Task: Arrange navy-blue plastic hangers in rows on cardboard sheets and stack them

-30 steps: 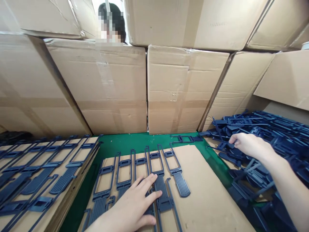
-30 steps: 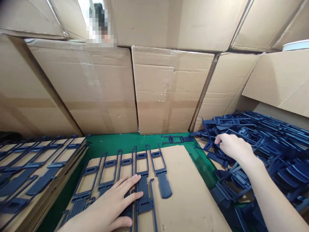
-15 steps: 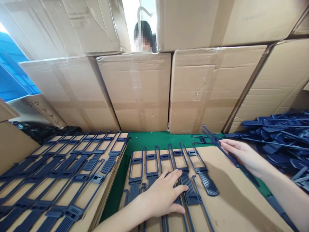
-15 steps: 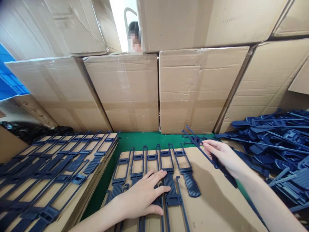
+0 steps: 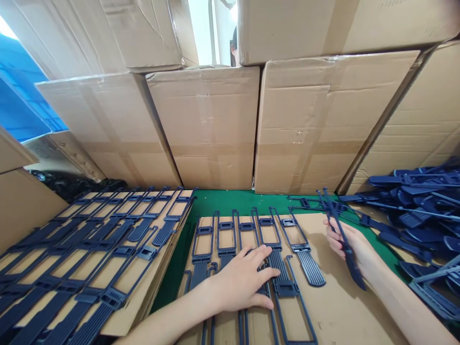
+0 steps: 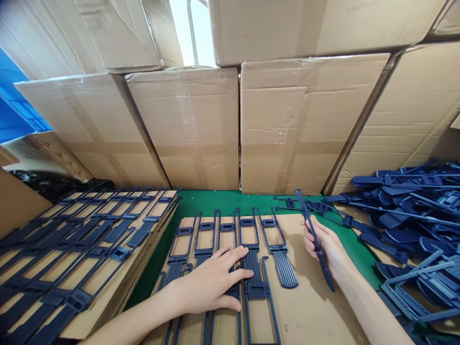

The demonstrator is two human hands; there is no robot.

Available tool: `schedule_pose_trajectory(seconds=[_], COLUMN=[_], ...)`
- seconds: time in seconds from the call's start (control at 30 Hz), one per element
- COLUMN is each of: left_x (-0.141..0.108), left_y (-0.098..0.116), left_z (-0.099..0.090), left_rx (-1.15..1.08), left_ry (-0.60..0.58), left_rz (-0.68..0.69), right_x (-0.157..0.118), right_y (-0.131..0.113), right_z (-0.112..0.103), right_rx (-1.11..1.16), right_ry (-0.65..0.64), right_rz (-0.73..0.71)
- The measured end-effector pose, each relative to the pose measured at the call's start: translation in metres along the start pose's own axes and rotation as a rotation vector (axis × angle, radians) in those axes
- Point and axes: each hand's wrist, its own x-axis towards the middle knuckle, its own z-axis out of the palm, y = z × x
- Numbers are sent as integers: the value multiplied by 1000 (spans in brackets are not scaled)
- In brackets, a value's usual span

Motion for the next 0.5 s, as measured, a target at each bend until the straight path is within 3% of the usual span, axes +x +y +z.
schedule_pose_trajectory(seconds=[0.23, 0.4, 0.5], left_x=[0, 1, 1], left_y=[0, 1, 2], left_z=[2, 4, 3], left_rx=[-14, -1, 1], left_ry=[6, -2, 5], left_rz=[6, 16, 13], right_x=[14, 26, 26], right_y=[11, 20, 22], right_z=[-19, -40, -43], right_rx=[245, 301, 233], right_ry=[-148, -221, -213], right_rz=[217, 275, 239])
